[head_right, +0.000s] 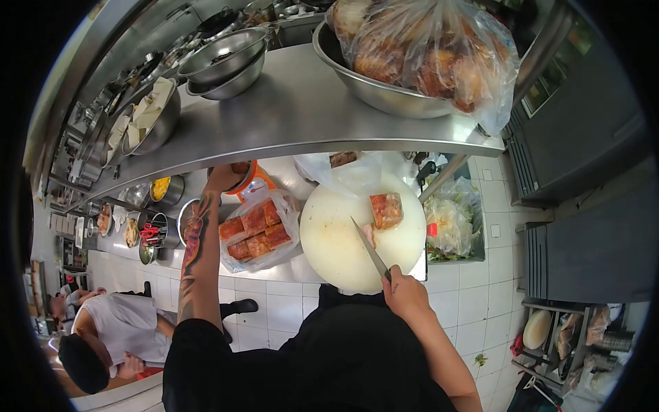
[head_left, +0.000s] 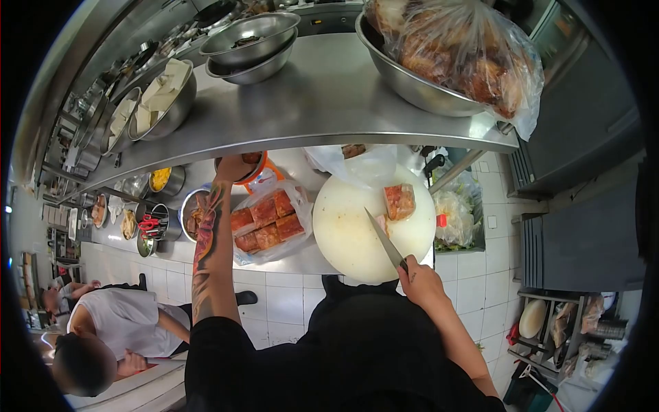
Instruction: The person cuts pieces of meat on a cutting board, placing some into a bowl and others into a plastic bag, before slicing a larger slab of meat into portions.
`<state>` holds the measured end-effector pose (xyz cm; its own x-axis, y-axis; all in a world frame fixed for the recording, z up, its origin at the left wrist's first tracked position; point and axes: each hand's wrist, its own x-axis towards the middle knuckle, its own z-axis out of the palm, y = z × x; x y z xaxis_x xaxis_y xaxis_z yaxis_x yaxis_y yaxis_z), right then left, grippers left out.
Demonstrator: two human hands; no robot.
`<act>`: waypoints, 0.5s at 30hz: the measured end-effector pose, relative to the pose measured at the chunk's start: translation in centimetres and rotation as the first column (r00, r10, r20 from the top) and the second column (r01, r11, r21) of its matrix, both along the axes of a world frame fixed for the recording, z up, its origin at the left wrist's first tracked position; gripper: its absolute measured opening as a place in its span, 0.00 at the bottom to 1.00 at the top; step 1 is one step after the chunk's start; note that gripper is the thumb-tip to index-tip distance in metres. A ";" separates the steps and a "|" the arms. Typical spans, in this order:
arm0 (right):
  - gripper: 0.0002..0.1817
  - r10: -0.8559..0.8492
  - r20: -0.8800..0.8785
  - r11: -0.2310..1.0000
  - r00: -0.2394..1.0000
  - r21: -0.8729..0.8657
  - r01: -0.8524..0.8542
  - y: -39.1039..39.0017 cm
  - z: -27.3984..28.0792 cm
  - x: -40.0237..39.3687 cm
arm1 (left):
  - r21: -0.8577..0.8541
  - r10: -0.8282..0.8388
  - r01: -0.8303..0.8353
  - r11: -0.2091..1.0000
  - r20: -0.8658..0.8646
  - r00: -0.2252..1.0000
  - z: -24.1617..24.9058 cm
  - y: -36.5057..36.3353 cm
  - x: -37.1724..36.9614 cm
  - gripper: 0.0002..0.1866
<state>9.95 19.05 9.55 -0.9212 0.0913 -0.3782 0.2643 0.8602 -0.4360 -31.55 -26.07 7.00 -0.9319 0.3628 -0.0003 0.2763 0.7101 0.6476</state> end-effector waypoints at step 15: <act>0.16 -0.012 0.007 1.000 1.000 -0.004 0.012 -0.3 -0.1 -0.2 | -0.044 -0.059 0.058 0.997 -0.014 0.998 -1.8 -1.3 -1.1 0.31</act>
